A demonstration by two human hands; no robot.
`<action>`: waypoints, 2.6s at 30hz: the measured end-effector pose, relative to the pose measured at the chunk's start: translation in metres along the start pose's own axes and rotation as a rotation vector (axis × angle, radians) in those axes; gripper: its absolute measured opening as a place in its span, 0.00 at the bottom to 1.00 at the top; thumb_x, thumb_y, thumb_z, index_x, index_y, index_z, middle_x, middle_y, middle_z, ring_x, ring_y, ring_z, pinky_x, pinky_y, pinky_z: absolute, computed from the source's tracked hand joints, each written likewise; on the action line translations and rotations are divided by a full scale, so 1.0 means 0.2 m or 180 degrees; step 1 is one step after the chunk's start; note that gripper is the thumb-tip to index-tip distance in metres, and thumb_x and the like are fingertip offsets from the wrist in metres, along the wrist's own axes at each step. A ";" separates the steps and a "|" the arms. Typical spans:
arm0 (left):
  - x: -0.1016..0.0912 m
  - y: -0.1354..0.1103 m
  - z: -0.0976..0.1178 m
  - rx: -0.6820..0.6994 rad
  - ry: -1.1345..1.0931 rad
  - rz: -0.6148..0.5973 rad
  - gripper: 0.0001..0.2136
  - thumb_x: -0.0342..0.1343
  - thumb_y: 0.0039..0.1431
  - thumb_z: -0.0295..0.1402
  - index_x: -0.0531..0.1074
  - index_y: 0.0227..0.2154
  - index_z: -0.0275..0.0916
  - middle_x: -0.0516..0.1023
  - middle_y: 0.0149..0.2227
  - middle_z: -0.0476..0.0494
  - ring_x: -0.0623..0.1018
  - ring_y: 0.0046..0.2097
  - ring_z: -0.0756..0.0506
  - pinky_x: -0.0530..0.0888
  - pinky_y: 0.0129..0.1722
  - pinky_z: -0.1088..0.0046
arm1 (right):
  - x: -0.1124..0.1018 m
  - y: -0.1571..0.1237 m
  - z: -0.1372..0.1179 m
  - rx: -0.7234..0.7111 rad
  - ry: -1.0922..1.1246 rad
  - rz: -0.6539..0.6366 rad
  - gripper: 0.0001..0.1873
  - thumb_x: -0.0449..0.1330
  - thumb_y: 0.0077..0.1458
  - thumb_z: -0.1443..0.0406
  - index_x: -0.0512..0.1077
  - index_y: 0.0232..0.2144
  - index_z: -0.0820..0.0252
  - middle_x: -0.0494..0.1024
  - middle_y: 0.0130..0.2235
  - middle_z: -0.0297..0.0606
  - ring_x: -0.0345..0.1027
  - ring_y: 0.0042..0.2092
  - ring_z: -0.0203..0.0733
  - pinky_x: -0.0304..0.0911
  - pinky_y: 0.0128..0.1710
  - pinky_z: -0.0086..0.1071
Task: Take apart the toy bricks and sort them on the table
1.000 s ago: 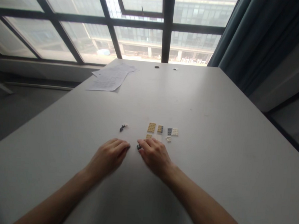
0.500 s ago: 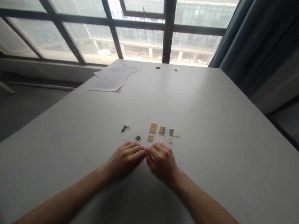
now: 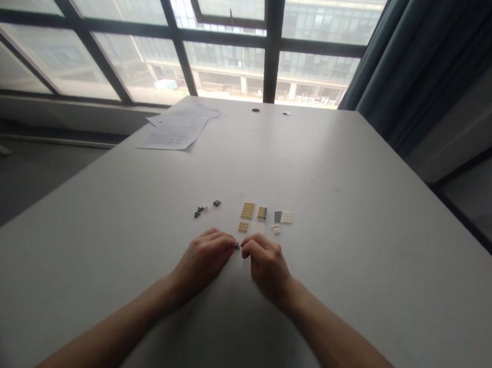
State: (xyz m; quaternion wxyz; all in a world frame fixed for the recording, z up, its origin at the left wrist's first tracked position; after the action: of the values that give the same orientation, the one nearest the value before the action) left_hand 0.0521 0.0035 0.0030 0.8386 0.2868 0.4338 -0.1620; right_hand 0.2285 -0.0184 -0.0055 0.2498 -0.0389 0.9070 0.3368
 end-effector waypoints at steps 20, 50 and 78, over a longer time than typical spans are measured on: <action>0.00 -0.02 -0.06 -0.0019 0.0472 0.0032 0.07 0.52 0.62 0.32 0.76 0.37 0.42 0.75 0.38 0.45 0.73 0.39 0.45 0.71 0.41 0.67 | 0.08 0.00 -0.03 -0.0081 -0.1588 -0.1078 0.07 0.55 0.57 0.72 0.73 0.33 0.60 0.74 0.33 0.40 0.66 0.38 0.43 0.64 0.38 0.33; 0.01 -0.05 0.02 -0.0587 -0.1617 0.0492 0.03 0.57 0.58 0.29 0.72 0.36 0.40 0.77 0.31 0.51 0.75 0.33 0.52 0.71 0.37 0.77 | 0.02 0.02 -0.04 0.0539 0.0017 0.0037 0.06 0.57 0.60 0.65 0.74 0.34 0.58 0.79 0.30 0.35 0.72 0.31 0.36 0.64 0.35 0.27; -0.04 -0.05 0.04 0.0107 -0.1018 0.1048 0.01 0.61 0.56 0.28 0.74 0.31 0.38 0.77 0.29 0.46 0.75 0.29 0.51 0.74 0.31 0.77 | 0.03 0.02 -0.06 0.0305 -0.0058 -0.0345 0.09 0.51 0.62 0.67 0.70 0.33 0.59 0.74 0.30 0.37 0.68 0.33 0.38 0.62 0.36 0.31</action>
State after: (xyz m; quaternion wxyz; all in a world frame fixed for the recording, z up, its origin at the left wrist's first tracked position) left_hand 0.0478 -0.0082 0.0092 0.9069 0.3383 0.2399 -0.0736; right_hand 0.2169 -0.0214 0.0012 0.2775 -0.0729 0.9163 0.2793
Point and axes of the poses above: each hand's wrist, its own y-axis towards the middle knuckle, its own x-axis out of the palm, z = x × y, the point moved 2 cm from there along y, towards the middle knuckle
